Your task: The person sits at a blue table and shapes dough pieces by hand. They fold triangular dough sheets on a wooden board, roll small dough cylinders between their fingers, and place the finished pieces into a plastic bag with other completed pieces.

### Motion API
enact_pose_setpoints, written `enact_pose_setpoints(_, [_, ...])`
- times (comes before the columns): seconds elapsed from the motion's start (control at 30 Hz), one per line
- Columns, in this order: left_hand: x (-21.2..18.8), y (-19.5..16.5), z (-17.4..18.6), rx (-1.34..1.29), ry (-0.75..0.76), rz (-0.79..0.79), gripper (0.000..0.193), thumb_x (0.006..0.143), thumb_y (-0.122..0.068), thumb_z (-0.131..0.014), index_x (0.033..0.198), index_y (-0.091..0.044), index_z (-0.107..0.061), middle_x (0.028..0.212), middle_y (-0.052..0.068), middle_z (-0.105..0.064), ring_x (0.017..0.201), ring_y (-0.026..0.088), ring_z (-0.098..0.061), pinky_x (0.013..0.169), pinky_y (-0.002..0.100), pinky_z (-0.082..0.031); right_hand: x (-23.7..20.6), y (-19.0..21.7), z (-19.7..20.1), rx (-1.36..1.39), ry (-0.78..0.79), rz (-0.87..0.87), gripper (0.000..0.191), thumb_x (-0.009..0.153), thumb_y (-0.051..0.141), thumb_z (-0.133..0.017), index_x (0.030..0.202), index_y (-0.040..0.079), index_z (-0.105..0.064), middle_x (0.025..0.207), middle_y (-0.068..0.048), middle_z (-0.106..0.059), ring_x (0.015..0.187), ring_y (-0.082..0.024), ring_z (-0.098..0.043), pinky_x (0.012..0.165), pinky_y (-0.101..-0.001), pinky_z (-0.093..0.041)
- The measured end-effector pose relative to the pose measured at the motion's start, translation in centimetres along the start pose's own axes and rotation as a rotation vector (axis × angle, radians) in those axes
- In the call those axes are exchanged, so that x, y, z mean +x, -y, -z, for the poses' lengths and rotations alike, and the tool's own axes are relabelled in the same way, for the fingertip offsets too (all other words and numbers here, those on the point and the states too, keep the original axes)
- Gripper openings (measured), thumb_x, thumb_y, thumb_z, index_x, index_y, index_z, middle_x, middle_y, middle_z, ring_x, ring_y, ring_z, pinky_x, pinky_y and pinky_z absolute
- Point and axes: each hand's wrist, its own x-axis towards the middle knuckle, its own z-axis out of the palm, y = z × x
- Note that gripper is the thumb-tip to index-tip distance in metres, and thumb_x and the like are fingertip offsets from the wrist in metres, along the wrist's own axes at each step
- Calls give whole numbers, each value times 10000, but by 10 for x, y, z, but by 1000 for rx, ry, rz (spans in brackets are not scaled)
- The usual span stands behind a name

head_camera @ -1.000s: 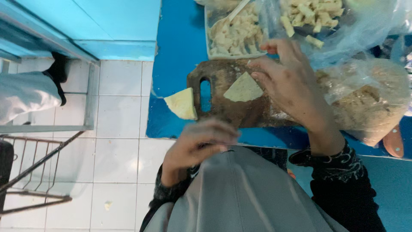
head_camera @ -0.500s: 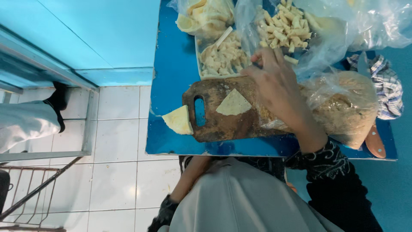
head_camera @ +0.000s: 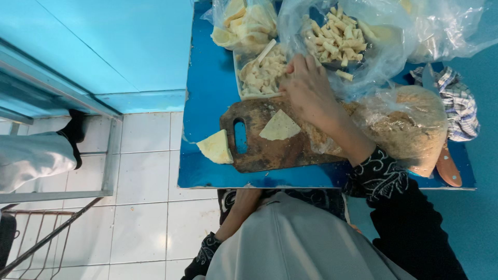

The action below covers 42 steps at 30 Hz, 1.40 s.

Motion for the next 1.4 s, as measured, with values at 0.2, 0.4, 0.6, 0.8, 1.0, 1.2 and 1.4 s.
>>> enact_pose_setpoints(0.2, [0,1,-4,3,44,-24,508,866,-125,-664,1353,11,-609,1262,233,-639,1153,408,-616,981,512,-471,2,-3,-7,42,-5,-9,64,898,108,-748,876,66,-790,1113,-92,-463,1119,-288,-444,897,-443,-380])
enact_pose_setpoints(0.4, [1,2,-17,158,8,-74,417,800,-82,-648,1206,15,-669,1222,206,-668,1142,374,-634,959,499,-484,6,1,8,1,-55,0,54,849,88,-784,821,77,-739,1114,-86,-442,1124,-283,-449,889,-455,-375])
enact_pose_setpoints(0.6, [7,3,-13,51,-9,-58,435,855,-93,-644,1274,22,-638,1242,249,-644,1146,421,-617,971,525,-472,-21,16,59,152,-52,45,294,888,90,-757,1168,79,-668,1179,-109,-451,1161,-283,-488,915,-448,-404])
enact_pose_setpoints(0.8, [1,2,9,-223,-61,-30,475,887,-65,-613,1359,-13,-608,1306,258,-621,1187,470,-584,989,541,-457,-90,45,106,802,49,10,366,901,99,-728,1261,89,-664,1178,-80,-566,1011,-175,-624,840,-324,-545])
enact_pose_setpoints(1.0, [9,7,2,-264,40,-33,343,906,-91,-612,1242,-38,-653,1277,260,-633,1180,474,-579,985,545,-457,-137,50,83,1058,-1,-151,338,920,61,-719,1255,69,-686,1017,-44,-692,910,-155,-714,829,-312,-577])
enact_pose_setpoints(1.2, [3,14,-15,-94,-44,-60,359,914,-98,-581,1259,-49,-666,1253,232,-654,1137,430,-611,946,545,-474,-183,34,62,1058,-38,-406,302,891,45,-732,1192,42,-705,1083,-64,-732,953,-151,-729,828,-305,-590])
enact_pose_setpoints(1.4, [11,9,-15,161,231,146,398,894,-137,-574,1280,-67,-639,1257,189,-660,1134,391,-623,840,576,-486,-209,23,55,1164,-88,-461,343,890,17,-712,1230,18,-670,1126,-85,-720,1042,-152,-696,883,-311,-591])
